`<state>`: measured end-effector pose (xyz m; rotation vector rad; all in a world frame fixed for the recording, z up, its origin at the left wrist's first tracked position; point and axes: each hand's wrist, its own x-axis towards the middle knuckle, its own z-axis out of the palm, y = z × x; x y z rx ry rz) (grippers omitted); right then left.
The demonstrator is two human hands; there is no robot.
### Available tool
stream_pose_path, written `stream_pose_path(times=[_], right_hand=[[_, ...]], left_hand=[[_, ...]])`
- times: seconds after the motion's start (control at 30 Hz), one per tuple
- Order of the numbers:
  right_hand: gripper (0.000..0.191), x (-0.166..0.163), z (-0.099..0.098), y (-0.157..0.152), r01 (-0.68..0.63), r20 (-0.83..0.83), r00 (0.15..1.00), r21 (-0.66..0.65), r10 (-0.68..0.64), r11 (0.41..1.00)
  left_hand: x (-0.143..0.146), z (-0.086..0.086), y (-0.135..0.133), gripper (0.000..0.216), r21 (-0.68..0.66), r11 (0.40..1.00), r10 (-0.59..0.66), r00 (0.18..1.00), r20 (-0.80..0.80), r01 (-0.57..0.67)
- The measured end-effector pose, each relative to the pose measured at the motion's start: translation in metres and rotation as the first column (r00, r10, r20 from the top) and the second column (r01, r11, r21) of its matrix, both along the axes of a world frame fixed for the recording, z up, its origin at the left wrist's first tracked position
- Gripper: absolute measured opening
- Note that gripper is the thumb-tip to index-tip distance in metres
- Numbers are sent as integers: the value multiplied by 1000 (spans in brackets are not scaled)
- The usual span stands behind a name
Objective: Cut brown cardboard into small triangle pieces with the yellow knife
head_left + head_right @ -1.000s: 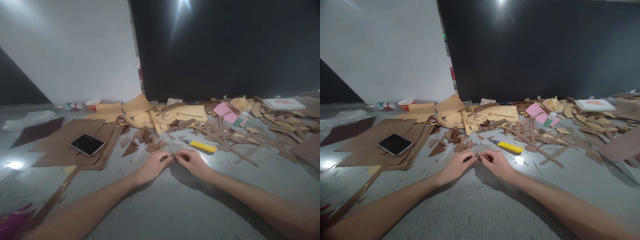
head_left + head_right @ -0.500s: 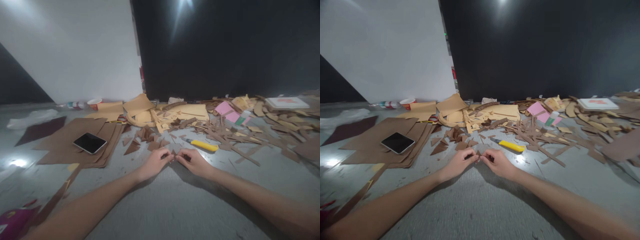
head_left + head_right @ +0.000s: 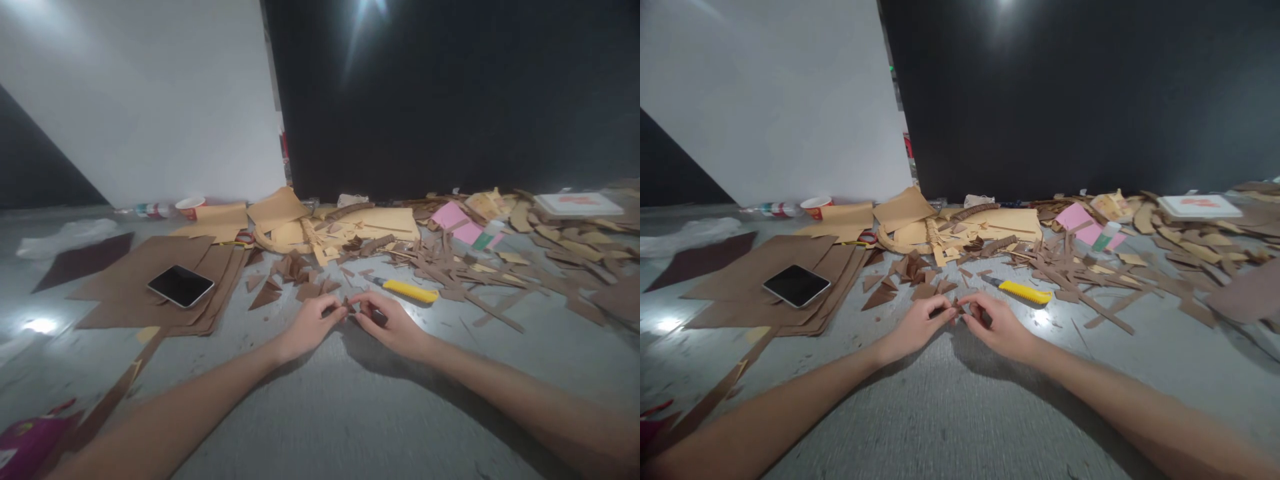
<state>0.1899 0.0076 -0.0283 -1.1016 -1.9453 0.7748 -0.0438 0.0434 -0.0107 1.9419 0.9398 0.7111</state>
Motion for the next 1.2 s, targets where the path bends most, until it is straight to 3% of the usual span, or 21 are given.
stream_pose_path(times=[0.3, 0.77, 1.0, 1.2], right_hand=[[21, 1, 6, -1, -40, -52, 998, -138, 33, 990], [32, 2, 8, 1, -63, 11, 998, -52, 64, 997], [34, 2, 9, 1, -78, 2, 997, 9, 78, 997], [36, 1, 11, 1, -126, 56, 991, 52, 123, 991]], left_hand=[[-1, 0, -1, 35, 3, 1000, 4, 1000, -25, -4], [-5, -11, 11, 34, -216, 976, 67, 981, 182, -27], [-6, -7, 11, 49, -239, 969, 108, 974, 200, -59], [-7, -8, 13, 47, -248, 967, 107, 968, 228, -49]])
